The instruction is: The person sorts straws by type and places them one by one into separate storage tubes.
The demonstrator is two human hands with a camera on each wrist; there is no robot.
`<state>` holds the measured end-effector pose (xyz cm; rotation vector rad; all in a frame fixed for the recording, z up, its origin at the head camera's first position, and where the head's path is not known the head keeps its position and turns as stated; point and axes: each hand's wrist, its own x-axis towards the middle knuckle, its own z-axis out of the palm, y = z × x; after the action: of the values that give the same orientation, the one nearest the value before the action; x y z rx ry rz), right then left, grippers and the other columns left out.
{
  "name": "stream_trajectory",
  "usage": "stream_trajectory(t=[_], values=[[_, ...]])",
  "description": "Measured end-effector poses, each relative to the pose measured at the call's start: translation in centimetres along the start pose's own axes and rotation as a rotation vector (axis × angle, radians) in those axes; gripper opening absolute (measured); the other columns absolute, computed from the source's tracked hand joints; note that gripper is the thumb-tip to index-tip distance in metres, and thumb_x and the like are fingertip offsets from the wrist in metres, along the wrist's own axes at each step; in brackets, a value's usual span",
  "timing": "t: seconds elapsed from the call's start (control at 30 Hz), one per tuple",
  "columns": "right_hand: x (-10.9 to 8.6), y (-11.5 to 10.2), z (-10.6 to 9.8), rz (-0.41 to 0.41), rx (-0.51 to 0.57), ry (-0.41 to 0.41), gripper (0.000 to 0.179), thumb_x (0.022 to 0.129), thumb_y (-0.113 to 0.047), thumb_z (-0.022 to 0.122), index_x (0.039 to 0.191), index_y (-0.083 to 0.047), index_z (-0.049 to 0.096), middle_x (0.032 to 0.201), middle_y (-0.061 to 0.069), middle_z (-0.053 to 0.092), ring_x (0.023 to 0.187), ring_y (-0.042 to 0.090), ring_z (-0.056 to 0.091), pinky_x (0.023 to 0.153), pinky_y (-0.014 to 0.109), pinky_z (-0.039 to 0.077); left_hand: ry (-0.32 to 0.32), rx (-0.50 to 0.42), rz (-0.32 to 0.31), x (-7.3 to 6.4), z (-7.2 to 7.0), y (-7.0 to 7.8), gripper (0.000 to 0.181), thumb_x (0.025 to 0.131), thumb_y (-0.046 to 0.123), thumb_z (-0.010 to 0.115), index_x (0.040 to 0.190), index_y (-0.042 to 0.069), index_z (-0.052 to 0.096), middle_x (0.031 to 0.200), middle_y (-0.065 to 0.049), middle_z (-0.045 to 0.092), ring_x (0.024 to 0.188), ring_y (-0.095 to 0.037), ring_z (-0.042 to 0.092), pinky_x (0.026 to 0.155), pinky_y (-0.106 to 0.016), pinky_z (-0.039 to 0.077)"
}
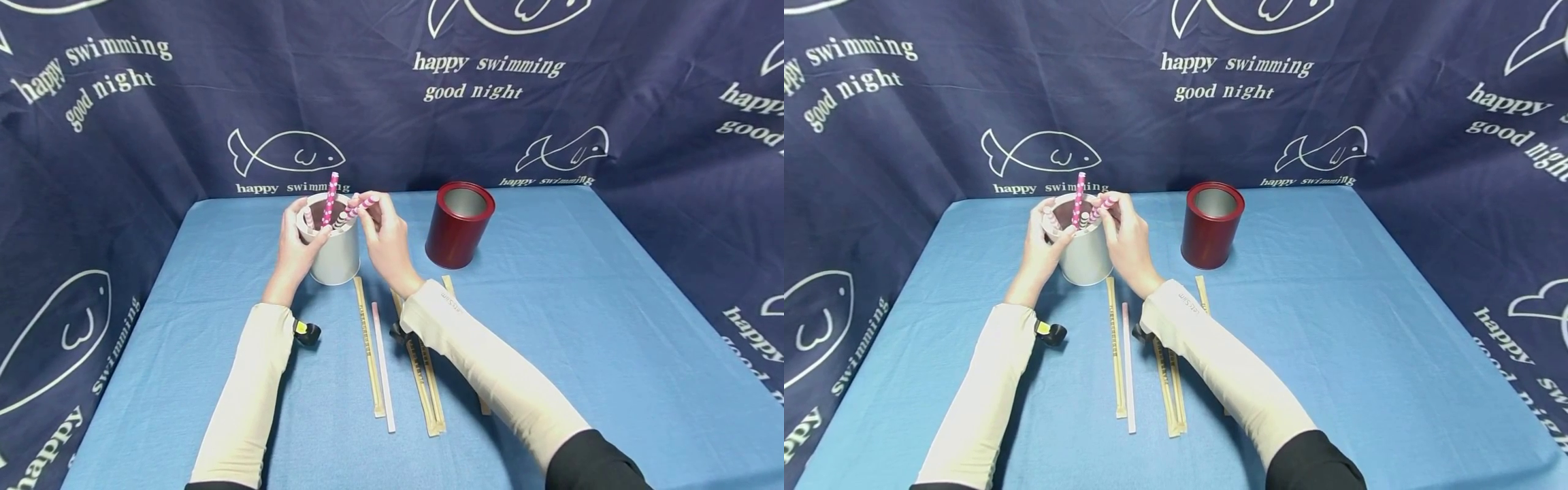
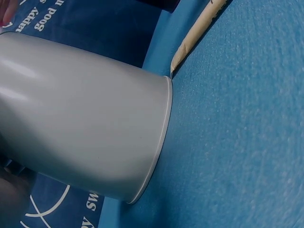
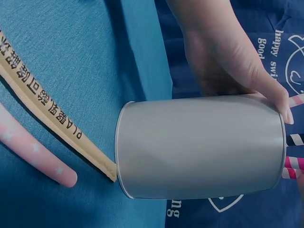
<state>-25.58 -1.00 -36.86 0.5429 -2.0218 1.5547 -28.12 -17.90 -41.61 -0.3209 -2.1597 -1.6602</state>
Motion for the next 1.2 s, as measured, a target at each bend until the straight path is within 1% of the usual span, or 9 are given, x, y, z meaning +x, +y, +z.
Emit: stream_trajectory(t=[0.23,0.33,0.5,0.6,0.73,0.83,1.03,1.2], values=[[0.1,0.1,0.1,0.017,-0.004,0.014,0.019,0.096,-0.007,0.056,0.111,0.005,0.055,0.111,0.017,0.070,0.109,0.025,0.067,0.095,0.025,0.052,-0.008,0.006,-0.009,0.1,0.1,-0.1,0.075,0.080,0.025,0.067,0.143,-0.001,0.034,0.146,-0.021,0.037,0.134,-0.032,0.038,0.116,-0.039,0.028],[0.1,0.2,0.1,0.024,-0.009,0.012,0.020,0.096,-0.008,0.056,0.112,0.004,0.055,0.112,0.017,0.070,0.109,0.024,0.068,0.094,0.024,0.052,-0.006,0.002,-0.009,0.1,0.1,-0.1,0.075,0.080,0.023,0.067,0.143,-0.002,0.034,0.146,-0.021,0.036,0.134,-0.036,0.038,0.116,-0.040,0.028],[0.2,0.3,0.2,0.027,-0.021,0.015,0.021,0.095,-0.009,0.058,0.113,0.003,0.056,0.112,0.016,0.070,0.107,0.023,0.068,0.093,0.026,0.053,0.001,0.007,-0.008,0.0,0.2,-0.1,0.074,0.081,0.022,0.067,0.142,-0.002,0.034,0.145,-0.021,0.038,0.133,-0.033,0.039,0.115,-0.039,0.029],[0.1,0.3,0.1,0.023,-0.011,0.021,0.022,0.095,-0.010,0.059,0.112,0.003,0.057,0.112,0.017,0.070,0.106,0.023,0.068,0.094,0.025,0.053,0.001,0.014,-0.009,0.0,0.1,0.0,0.073,0.081,0.021,0.067,0.142,-0.002,0.034,0.146,-0.021,0.037,0.133,-0.030,0.040,0.115,-0.038,0.029],[-0.1,0.3,-0.2,0.016,0.000,0.031,0.023,0.093,-0.008,0.060,0.113,0.005,0.057,0.113,0.018,0.070,0.107,0.024,0.067,0.095,0.024,0.052,-0.003,0.012,-0.008,0.0,0.1,-0.1,0.074,0.080,0.021,0.067,0.142,-0.001,0.034,0.146,-0.021,0.037,0.133,-0.032,0.039,0.115,-0.039,0.029],[-0.4,0.3,-0.5,0.016,-0.015,0.037,0.024,0.092,-0.005,0.062,0.114,0.005,0.057,0.114,0.018,0.069,0.108,0.025,0.067,0.095,0.023,0.052,-0.005,0.009,-0.006,0.1,0.1,-0.2,0.075,0.080,0.023,0.068,0.143,-0.001,0.034,0.146,-0.020,0.037,0.133,-0.032,0.039,0.116,-0.039,0.028],[-1.1,0.2,-1.4,0.033,-0.009,0.039,0.026,0.092,-0.003,0.062,0.115,0.006,0.056,0.116,0.019,0.068,0.111,0.025,0.065,0.097,0.026,0.051,-0.004,0.022,-0.011,0.1,0.0,-0.2,0.075,0.080,0.025,0.067,0.142,0.000,0.035,0.146,-0.018,0.037,0.134,-0.029,0.039,0.116,-0.038,0.027],[-1.7,0.0,-2.0,0.063,-0.008,0.039,0.030,0.090,-0.001,0.064,0.118,0.005,0.056,0.118,0.019,0.067,0.112,0.025,0.065,0.097,0.031,0.051,-0.004,0.012,-0.001,0.1,0.0,-0.2,0.075,0.079,0.025,0.067,0.142,-0.001,0.035,0.147,-0.020,0.037,0.135,-0.030,0.038,0.117,-0.038,0.026]])
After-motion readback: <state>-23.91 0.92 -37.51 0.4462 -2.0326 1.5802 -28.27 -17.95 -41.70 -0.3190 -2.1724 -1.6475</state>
